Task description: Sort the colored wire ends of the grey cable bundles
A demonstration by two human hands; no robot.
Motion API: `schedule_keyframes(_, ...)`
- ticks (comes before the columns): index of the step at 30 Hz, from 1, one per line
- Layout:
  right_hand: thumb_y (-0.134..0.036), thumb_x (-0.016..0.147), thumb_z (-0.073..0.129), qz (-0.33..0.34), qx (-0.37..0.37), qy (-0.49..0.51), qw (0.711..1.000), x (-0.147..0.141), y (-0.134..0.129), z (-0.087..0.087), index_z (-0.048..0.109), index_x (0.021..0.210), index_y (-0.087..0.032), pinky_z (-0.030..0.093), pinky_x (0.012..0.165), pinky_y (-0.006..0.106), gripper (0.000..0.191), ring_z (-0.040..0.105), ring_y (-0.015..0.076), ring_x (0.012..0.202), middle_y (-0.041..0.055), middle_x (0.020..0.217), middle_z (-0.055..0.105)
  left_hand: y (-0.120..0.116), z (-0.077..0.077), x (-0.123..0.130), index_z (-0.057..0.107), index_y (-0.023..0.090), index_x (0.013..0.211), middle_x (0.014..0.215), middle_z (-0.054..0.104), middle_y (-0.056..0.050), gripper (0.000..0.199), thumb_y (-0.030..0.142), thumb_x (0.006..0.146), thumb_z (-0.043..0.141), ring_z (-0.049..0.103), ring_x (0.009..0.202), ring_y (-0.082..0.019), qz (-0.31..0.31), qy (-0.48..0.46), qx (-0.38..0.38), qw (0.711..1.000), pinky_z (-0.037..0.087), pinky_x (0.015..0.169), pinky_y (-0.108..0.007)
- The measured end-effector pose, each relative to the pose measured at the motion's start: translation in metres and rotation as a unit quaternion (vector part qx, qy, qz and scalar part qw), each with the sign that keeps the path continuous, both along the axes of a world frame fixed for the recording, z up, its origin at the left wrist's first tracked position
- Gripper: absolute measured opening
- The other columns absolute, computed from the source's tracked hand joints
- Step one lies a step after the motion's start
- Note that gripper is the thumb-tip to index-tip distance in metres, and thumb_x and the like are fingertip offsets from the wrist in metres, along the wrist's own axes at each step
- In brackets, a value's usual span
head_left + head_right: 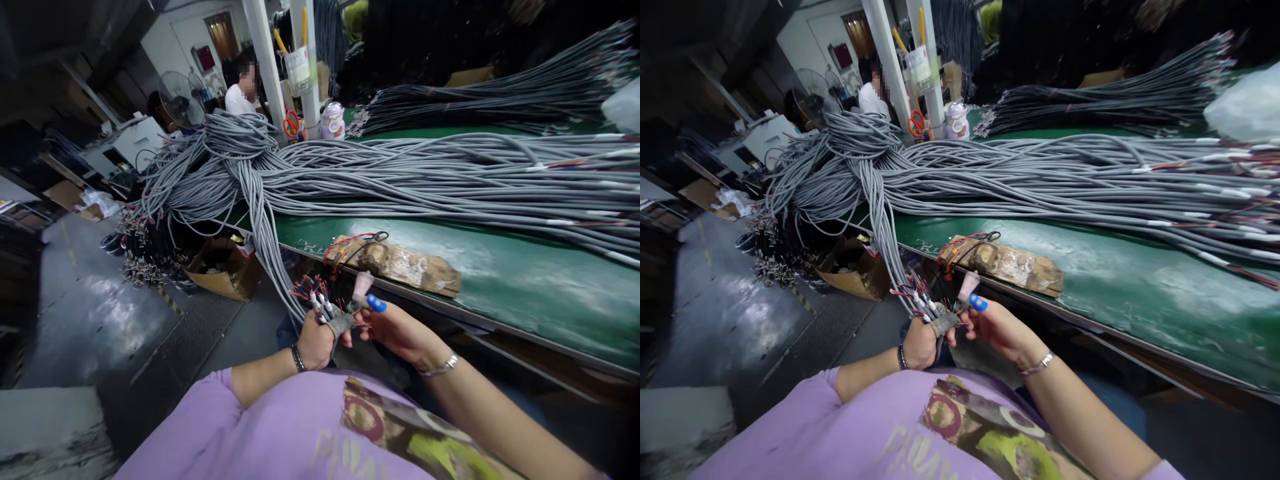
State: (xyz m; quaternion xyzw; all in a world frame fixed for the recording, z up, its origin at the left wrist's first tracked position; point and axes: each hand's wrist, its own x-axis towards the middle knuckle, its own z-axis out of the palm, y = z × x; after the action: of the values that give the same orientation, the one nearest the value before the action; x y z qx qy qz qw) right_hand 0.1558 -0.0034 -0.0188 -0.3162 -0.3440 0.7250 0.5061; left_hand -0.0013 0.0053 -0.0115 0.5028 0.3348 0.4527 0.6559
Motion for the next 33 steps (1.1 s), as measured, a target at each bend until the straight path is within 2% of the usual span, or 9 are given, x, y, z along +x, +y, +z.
schedule_keyframes(3,-0.043,0.061,0.084,-0.009,0.037,-0.076,0.996,0.002,-0.005,0.003,0.058,0.070,-0.016,0.038,0.053,0.022,0.039,0.048,0.0083,0.054,-0.0021,0.061,0.058,0.001,-0.005,-0.002,0.056,0.014,0.051,0.044,0.053,0.000,0.045,0.052,0.067,0.074,0.049,0.042,-0.009,-0.018,0.031,0.036,0.999,0.043,0.048,-0.023)
schedule_keyframes(8,-0.047,0.070,0.076,0.030,0.097,-0.164,0.981,0.002,-0.007,0.007,0.056,0.073,-0.016,0.031,0.051,0.023,0.037,0.044,0.0089,0.050,-0.0005,0.058,0.060,0.002,0.000,-0.006,0.059,0.013,0.051,0.048,0.056,-0.002,0.047,0.055,0.065,0.074,0.050,0.045,-0.010,-0.119,0.107,0.059,0.985,0.043,0.052,-0.025)
schedule_keyframes(10,-0.047,0.071,0.075,0.029,0.094,-0.162,0.982,0.000,-0.007,0.004,0.055,0.073,-0.017,0.032,0.052,0.024,0.037,0.045,0.0096,0.051,-0.0004,0.057,0.060,0.001,0.003,-0.009,0.060,0.013,0.050,0.048,0.056,-0.003,0.049,0.056,0.067,0.072,0.051,0.046,-0.011,-0.130,0.120,0.068,0.982,0.043,0.054,-0.026)
schedule_keyframes(14,-0.046,0.066,0.079,-0.064,0.044,-0.113,0.991,0.000,-0.001,-0.006,0.052,0.066,-0.018,0.036,0.053,0.025,0.039,0.044,0.0092,0.050,-0.0036,0.054,0.052,-0.001,0.005,-0.010,0.061,0.012,0.051,0.049,0.057,-0.003,0.046,0.053,0.071,0.070,0.052,0.046,-0.011,-0.087,0.084,0.070,0.990,0.044,0.055,-0.026)
schedule_keyframes(17,-0.048,0.064,0.080,-0.133,-0.012,-0.028,0.991,0.002,0.007,-0.008,0.057,0.071,-0.019,0.040,0.051,0.024,0.038,0.043,0.0090,0.051,-0.0031,0.059,0.052,0.000,0.005,-0.007,0.061,0.012,0.051,0.049,0.058,-0.003,0.045,0.052,0.070,0.072,0.053,0.045,-0.011,-0.060,0.037,0.048,0.996,0.045,0.052,-0.026)
schedule_keyframes(20,-0.055,0.073,0.071,-0.101,-0.023,0.029,0.994,0.003,0.012,0.000,0.064,0.084,-0.019,0.045,0.052,0.025,0.038,0.048,0.0108,0.056,0.0018,0.073,0.060,0.002,0.006,-0.002,0.060,0.012,0.051,0.047,0.056,-0.002,0.045,0.052,0.066,0.074,0.051,0.042,-0.010,-0.033,0.003,0.016,0.999,0.045,0.048,-0.026)
schedule_keyframes(23,-0.055,0.074,0.071,-0.091,0.002,0.014,0.996,0.001,0.014,0.012,0.067,0.086,-0.017,0.043,0.050,0.022,0.040,0.048,0.0102,0.055,0.0016,0.070,0.060,0.005,0.008,0.006,0.060,0.012,0.053,0.046,0.056,-0.001,0.043,0.051,0.062,0.077,0.050,0.040,-0.010,-0.015,-0.021,-0.007,1.000,0.046,0.046,-0.025)
schedule_keyframes(29,-0.063,0.070,0.070,-0.135,-0.040,-0.047,0.989,-0.003,0.013,0.028,0.063,0.073,-0.018,0.042,0.048,0.023,0.046,0.049,0.0111,0.050,-0.0004,0.056,0.055,0.006,0.012,0.016,0.060,0.012,0.056,0.046,0.056,0.000,0.043,0.050,0.060,0.079,0.049,0.039,-0.009,-0.006,-0.027,-0.018,0.999,0.044,0.044,-0.023)
schedule_keyframes(33,-0.064,0.062,0.075,-0.140,0.003,-0.064,0.988,-0.005,0.014,0.030,0.057,0.061,-0.018,0.038,0.046,0.025,0.049,0.046,0.0112,0.045,-0.0012,0.051,0.053,0.004,0.013,0.017,0.060,0.011,0.053,0.045,0.055,-0.001,0.046,0.053,0.062,0.077,0.049,0.040,-0.009,0.000,-0.011,0.001,1.000,0.044,0.046,-0.024)
